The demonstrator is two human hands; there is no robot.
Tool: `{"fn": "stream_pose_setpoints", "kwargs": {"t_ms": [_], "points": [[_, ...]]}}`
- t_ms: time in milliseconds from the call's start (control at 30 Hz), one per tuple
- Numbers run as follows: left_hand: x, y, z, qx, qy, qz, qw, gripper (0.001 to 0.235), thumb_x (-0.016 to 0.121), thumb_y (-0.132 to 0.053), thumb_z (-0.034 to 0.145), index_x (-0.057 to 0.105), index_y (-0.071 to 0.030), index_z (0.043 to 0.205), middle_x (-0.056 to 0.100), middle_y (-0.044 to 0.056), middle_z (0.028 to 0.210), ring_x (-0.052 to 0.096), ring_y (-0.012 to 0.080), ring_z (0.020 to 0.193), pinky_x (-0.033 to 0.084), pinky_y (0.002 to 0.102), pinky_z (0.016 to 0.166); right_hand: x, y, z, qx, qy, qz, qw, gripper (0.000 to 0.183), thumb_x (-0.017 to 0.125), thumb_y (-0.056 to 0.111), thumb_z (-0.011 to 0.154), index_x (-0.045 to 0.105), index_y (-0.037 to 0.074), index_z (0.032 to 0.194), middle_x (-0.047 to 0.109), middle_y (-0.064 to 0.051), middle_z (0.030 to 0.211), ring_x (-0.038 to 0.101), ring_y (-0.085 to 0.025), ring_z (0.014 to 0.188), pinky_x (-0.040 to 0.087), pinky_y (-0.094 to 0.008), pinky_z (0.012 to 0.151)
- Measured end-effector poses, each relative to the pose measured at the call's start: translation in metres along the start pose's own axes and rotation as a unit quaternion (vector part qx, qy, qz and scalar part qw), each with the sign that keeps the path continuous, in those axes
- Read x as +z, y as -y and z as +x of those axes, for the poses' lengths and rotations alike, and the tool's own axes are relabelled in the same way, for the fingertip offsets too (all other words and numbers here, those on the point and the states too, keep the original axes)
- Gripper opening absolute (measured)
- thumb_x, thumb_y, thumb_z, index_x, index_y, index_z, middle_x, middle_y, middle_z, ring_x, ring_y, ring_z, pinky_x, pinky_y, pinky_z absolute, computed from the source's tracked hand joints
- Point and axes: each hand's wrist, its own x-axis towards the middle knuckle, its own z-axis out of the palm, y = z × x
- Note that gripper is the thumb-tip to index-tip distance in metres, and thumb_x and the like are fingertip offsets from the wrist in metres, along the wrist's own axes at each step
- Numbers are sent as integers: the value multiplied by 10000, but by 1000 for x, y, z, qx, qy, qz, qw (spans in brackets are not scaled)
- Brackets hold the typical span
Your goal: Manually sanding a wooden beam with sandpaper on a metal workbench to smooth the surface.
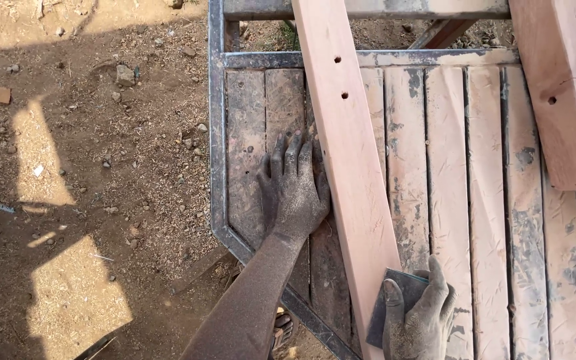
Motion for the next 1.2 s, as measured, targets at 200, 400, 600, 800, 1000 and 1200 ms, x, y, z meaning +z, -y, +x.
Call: {"fn": "stream_pose_setpoints", "kwargs": {"t_ms": [200,400,600,800,1000,1200], "points": [[-1,-1,1,1,-8,-12,1000,576,494,-349,934,541,-122,1461,535,49,1540,434,304,1460,319,548,1125,-9,20,-2,-131,-152,-21,979,692,731,496,830,583,58,1345,541,-212,1385,521,-387,1282,448,-527,1083],[0,-1,1,1,-17,-10,1000,549,517,-336,927,575,-105,1421,539,75,1531,432,312,1460,314,552,1130,-9,38,-35,-97,-99,125,982,670,768,354,750,591,84,1337,460,-209,1383,508,-316,1320,461,-425,1126],[7,1,-1,-2,-25,-11,1000,553,498,-363,942,565,-138,1442,526,50,1543,423,308,1468,323,561,1123,-19,5,-23,1,-38,32,999,836,862,431,575,657,288,1373,446,-126,1231,583,-244,1047,502,-365,985],[2,-1,0,-4,-24,-23,999,548,494,-376,939,580,-116,1413,535,60,1537,410,306,1480,316,567,1123,-30,93,36,119,78,0,990,626,708,523,793,587,367,1387,541,-87,1233,649,-352,1063,511,-544,880],[2,-2,0,-17,-17,-28,999,564,447,-390,966,557,-123,1451,510,58,1564,401,294,1489,305,563,1130,-3,101,63,61,45,19,997,554,733,468,795,596,261,1290,725,-33,1232,665,-334,1090,478,-469,893],[2,0,1,14,-24,16,999,471,604,-338,934,568,-145,1362,472,93,1547,363,315,1499,373,573,1125,9,116,107,76,72,46,993,497,821,499,840,668,241,1237,676,-119,1093,641,-373,1060,519,-508,886]]}}
